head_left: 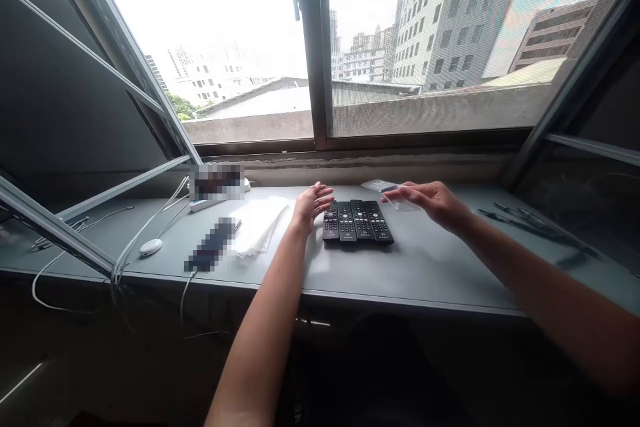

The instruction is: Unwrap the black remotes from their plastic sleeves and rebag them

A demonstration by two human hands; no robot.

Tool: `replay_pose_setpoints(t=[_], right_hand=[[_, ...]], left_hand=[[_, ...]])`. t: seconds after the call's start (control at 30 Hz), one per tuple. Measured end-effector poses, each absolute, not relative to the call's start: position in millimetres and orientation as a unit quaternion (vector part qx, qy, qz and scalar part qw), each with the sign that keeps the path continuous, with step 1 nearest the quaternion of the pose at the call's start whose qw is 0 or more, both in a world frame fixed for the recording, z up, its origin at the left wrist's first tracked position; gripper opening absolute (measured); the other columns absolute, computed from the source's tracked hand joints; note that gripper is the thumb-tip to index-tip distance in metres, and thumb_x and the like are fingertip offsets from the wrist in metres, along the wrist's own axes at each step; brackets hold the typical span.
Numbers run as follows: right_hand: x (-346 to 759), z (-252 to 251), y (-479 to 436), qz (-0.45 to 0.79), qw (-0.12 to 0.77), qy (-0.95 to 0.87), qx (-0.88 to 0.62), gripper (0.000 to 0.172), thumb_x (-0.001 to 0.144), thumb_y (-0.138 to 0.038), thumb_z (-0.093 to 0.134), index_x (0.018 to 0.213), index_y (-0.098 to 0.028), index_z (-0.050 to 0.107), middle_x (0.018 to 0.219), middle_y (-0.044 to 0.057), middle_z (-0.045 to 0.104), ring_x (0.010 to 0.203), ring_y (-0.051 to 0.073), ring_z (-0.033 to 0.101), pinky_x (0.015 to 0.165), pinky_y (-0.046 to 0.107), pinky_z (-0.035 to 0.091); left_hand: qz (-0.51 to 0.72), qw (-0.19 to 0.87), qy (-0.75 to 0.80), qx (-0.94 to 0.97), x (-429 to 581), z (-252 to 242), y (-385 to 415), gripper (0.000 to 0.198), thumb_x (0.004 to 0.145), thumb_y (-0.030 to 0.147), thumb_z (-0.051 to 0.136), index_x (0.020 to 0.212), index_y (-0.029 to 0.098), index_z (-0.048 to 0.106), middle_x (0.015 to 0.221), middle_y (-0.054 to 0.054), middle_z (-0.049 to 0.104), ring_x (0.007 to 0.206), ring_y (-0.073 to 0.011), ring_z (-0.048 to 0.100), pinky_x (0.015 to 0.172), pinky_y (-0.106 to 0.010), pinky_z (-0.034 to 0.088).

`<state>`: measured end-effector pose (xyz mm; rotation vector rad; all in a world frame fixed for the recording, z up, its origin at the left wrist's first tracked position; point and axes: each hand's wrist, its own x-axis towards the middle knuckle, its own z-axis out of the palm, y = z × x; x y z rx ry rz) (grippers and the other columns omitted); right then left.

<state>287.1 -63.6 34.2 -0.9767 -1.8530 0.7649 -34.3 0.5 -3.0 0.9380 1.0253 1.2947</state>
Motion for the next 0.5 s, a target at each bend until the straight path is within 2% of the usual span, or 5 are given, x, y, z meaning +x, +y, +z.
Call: replay_pose_setpoints(t=[0.13, 0.27, 0.37, 0.5], right_hand=[[314, 24, -63, 0.339, 0.423, -0.731, -0.414, 0.054, 0.096, -0.075, 0.071, 0.114, -0.028, 0.092, 0.122, 0.009, 0.087, 0.123, 0.036, 0.075, 0.115, 0.051, 0.054], [332, 21, -61, 0.423, 0.321, -0.728, -0.434, 0.054, 0.096, -0.072, 0.075, 0.112, -0.023, 0.093, 0.115, 0.014, 0.088, 0.118, 0.041, 0.078, 0.108, 0.054, 0.058], [337, 24, -61, 0.47, 0.238, -0.743, -0.413, 0.052, 0.096, -0.066, 0.079, 0.117, -0.021, 0.093, 0.115, 0.014, 0.087, 0.112, 0.04, 0.079, 0.093, 0.048, 0.064], [334, 27, -66, 0.522, 0.136, -0.752, -0.378, 0.049, 0.094, -0.059, 0.084, 0.128, -0.025, 0.089, 0.118, 0.012, 0.086, 0.1, 0.035, 0.081, 0.075, 0.037, 0.066]], left_hand=[[0.552, 0.566, 0.45, 0.415, -32, -6, 2, 0.03, 0.102, 0.046, 0.07, 0.112, 0.018, 0.075, 0.128, -0.016, 0.081, 0.101, -0.0221, 0.08, 0.083, -0.03, 0.061], [0.552, 0.556, 0.461, 0.417, -31, -9, 3, 0.029, 0.098, 0.045, 0.074, 0.108, 0.018, 0.076, 0.121, -0.016, 0.082, 0.096, -0.0215, 0.078, 0.078, -0.03, 0.059], [0.557, 0.536, 0.471, 0.425, -31, -11, 3, 0.027, 0.097, 0.044, 0.074, 0.104, 0.018, 0.076, 0.115, -0.016, 0.082, 0.098, -0.0229, 0.077, 0.077, -0.031, 0.058], [0.563, 0.492, 0.489, 0.448, -32, -14, 4, 0.022, 0.094, 0.041, 0.074, 0.098, 0.019, 0.074, 0.11, -0.016, 0.082, 0.104, -0.0254, 0.077, 0.079, -0.031, 0.056]])
